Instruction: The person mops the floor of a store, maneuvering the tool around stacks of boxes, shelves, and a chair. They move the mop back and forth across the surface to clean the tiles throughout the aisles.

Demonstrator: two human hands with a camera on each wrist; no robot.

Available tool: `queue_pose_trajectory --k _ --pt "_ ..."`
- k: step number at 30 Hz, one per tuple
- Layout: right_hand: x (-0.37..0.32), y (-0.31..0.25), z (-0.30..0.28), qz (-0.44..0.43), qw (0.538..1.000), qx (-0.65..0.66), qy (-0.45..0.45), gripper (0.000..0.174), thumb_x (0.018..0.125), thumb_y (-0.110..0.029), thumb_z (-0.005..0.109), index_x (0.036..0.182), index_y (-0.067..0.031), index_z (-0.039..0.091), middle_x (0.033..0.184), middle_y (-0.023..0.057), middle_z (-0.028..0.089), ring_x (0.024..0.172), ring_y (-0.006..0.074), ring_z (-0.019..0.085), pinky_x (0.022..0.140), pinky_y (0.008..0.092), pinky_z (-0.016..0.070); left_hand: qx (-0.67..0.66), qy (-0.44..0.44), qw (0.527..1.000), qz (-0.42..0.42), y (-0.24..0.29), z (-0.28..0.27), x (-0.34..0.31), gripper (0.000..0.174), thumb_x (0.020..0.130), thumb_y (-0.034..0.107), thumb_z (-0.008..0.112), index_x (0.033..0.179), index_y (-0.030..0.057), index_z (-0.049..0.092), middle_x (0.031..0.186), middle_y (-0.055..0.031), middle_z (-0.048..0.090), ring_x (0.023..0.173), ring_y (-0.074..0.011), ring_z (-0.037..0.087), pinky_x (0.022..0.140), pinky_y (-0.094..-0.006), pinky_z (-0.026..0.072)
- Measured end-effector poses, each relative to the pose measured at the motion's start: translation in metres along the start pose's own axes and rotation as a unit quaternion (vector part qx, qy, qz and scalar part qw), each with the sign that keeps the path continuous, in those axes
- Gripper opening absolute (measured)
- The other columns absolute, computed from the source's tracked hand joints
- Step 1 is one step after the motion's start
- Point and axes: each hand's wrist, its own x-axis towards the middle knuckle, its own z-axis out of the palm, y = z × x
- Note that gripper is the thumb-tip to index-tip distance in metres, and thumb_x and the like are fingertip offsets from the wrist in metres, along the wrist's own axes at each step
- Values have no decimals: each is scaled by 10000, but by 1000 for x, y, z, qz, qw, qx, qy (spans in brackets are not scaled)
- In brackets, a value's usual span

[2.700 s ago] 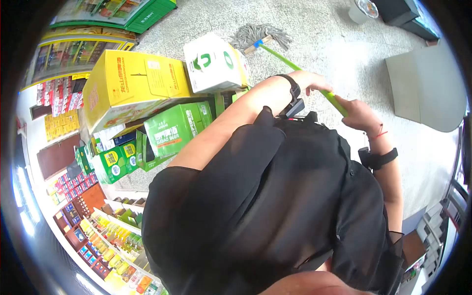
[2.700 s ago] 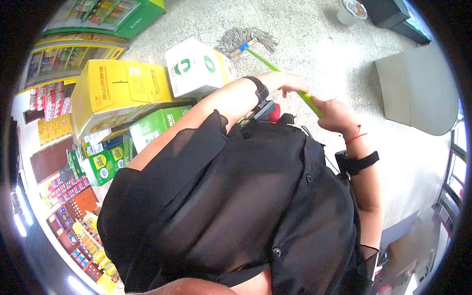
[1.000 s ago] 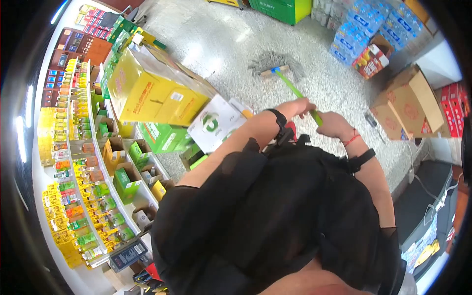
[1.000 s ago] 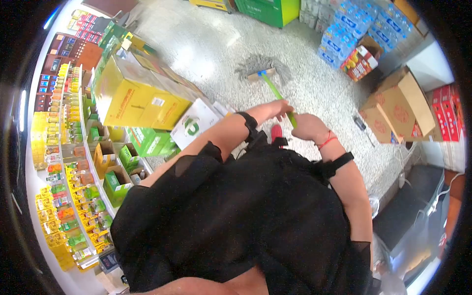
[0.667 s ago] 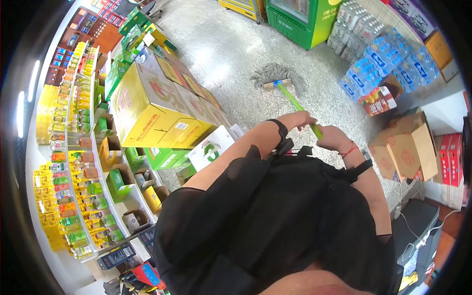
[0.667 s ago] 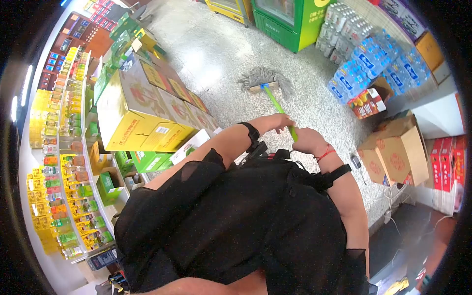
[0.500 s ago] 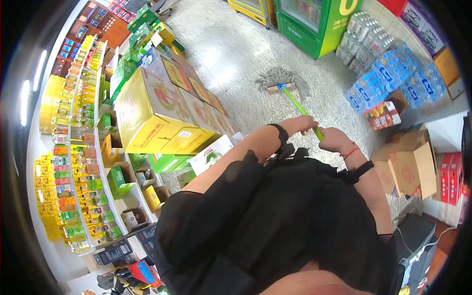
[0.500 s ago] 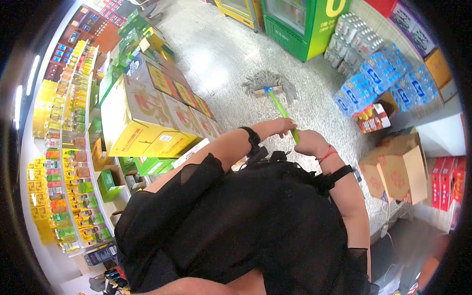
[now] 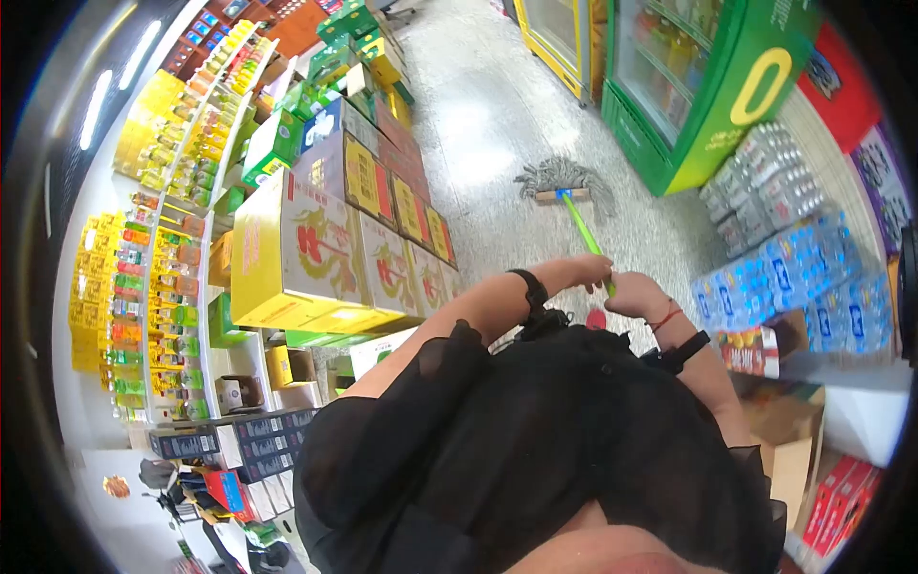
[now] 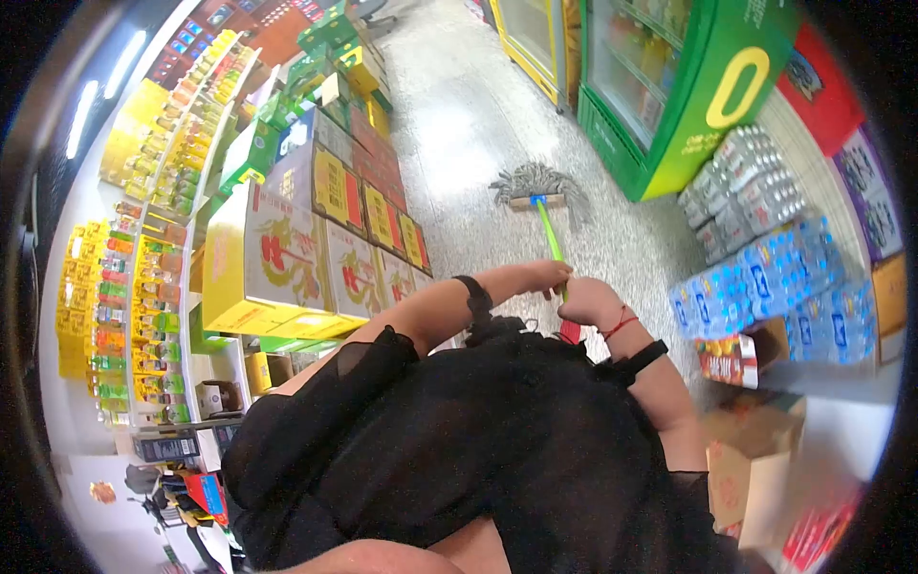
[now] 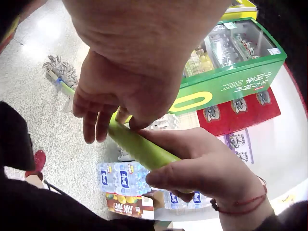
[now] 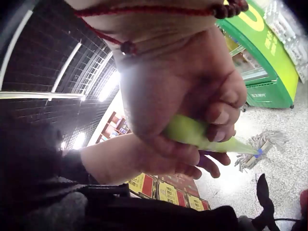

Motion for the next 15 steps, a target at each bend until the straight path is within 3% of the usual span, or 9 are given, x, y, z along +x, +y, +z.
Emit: queue_pose_trajectory --k 2,5,11,15 --pt "24 26 -18 -25 999 20 18 277 609 -221 526 854 -109 590 800 159 617 775 324 594 699 399 475 22 17 997 -76 51 -22 -13 331 826 259 406 1120 135 495 784 -68 601 557 -176 607 398 -316 400" --pt "54 50 -54 -67 997 12 25 240 617 -227 511 800 -100 602 788 152 618 759 326 594 681 408 477 -1 10 996 -89 75 -54 12 345 824 230 398 1150 137 461 810 -75 616 590 -173 622 387 -313 386" --pt "123 81 -90 -120 993 -19 -5 223 666 -244 494 753 -94 635 766 159 617 747 323 595 672 417 479 -84 68 986 -129 94 -99 44 498 828 184 363 1324 174 319 825 -97 631 589 -177 614 367 -266 321" --pt "150 79 -117 -119 992 -39 -8 242 707 -270 490 735 -79 637 771 167 617 756 325 594 683 418 478 -111 96 978 -150 100 -125 57 494 830 178 357 1323 166 319 825 -99 628 582 -182 603 367 -278 312"
